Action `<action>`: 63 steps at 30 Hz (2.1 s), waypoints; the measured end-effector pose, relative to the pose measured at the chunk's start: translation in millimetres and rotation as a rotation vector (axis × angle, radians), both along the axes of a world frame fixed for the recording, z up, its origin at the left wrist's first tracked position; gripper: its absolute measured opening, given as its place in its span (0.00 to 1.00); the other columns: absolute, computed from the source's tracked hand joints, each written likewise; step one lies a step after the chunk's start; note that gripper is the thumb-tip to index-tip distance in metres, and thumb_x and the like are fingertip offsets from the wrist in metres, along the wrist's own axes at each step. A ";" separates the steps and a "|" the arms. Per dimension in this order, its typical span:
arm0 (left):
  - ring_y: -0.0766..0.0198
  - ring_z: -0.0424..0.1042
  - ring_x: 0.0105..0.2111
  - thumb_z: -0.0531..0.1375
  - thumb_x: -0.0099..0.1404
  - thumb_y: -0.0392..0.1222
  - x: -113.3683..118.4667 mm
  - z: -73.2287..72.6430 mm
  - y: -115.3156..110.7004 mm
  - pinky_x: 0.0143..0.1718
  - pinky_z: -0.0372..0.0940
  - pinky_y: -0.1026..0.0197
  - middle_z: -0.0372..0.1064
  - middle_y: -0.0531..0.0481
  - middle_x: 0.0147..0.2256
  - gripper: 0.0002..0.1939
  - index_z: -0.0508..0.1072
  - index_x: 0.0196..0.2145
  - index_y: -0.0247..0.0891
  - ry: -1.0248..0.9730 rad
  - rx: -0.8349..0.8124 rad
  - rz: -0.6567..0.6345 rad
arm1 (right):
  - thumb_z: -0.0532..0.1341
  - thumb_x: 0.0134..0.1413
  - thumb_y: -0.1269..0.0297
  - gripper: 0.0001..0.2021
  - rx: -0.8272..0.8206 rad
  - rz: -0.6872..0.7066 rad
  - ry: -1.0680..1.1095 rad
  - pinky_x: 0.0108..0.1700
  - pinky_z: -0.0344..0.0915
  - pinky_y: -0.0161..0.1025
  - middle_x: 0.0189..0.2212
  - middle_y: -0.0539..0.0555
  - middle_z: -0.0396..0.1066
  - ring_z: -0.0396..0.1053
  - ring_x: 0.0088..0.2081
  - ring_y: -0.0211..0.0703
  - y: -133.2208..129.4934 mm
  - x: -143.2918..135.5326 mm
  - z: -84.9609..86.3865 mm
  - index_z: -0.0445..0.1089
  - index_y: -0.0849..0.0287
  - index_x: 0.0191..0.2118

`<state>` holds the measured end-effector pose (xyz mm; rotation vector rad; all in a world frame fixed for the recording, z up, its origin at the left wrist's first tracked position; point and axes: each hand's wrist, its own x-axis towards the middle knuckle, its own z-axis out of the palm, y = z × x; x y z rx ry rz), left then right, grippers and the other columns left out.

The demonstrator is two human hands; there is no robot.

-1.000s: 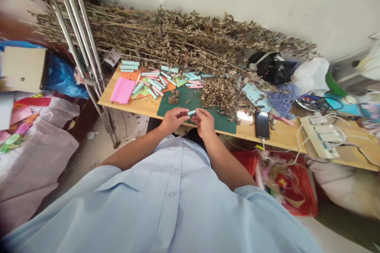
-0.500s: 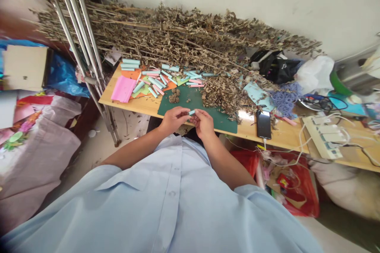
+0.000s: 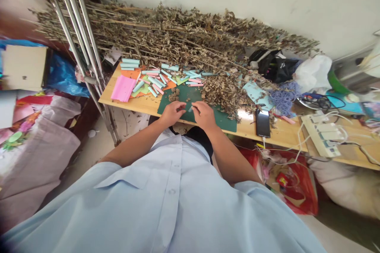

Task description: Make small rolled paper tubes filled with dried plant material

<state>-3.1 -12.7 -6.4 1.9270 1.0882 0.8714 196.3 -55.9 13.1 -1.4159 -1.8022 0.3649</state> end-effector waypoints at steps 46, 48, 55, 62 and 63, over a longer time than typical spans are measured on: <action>0.62 0.72 0.38 0.64 0.68 0.40 40.8 -21.4 -2.1 0.42 0.65 0.62 0.75 0.48 0.35 0.06 0.80 0.38 0.36 -0.053 0.048 -0.132 | 0.54 0.68 0.66 0.16 0.076 -0.042 -0.126 0.52 0.74 0.47 0.45 0.58 0.78 0.76 0.47 0.48 -28.2 9.0 6.7 0.79 0.54 0.48; 0.62 0.72 0.38 0.63 0.68 0.40 40.5 -21.2 -1.7 0.42 0.65 0.62 0.75 0.48 0.35 0.07 0.80 0.38 0.36 -0.049 0.057 -0.141 | 0.53 0.67 0.67 0.17 0.063 -0.034 -0.178 0.51 0.74 0.45 0.45 0.58 0.78 0.76 0.47 0.48 -31.5 8.3 7.4 0.79 0.54 0.49; 0.62 0.72 0.39 0.60 0.70 0.38 40.5 -19.5 -4.3 0.43 0.66 0.62 0.76 0.47 0.35 0.08 0.80 0.37 0.36 -0.024 0.083 -0.148 | 0.55 0.64 0.71 0.18 0.028 -0.043 -0.472 0.46 0.71 0.41 0.45 0.57 0.78 0.75 0.44 0.48 -35.4 4.6 14.5 0.78 0.54 0.52; 0.61 0.74 0.42 0.58 0.72 0.40 39.9 -19.2 -6.4 0.47 0.67 0.60 0.77 0.46 0.40 0.10 0.80 0.43 0.37 -0.067 0.115 -0.189 | 0.55 0.63 0.70 0.17 -0.018 -0.023 -0.532 0.44 0.69 0.42 0.44 0.58 0.78 0.75 0.42 0.50 -36.1 2.4 19.6 0.78 0.56 0.51; 0.61 0.74 0.42 0.58 0.72 0.41 39.7 -19.1 -5.9 0.46 0.67 0.61 0.77 0.46 0.39 0.10 0.80 0.41 0.37 -0.061 0.117 -0.201 | 0.55 0.63 0.70 0.18 -0.016 -0.022 -0.488 0.45 0.70 0.42 0.46 0.58 0.78 0.75 0.43 0.49 -35.0 4.4 18.4 0.78 0.55 0.51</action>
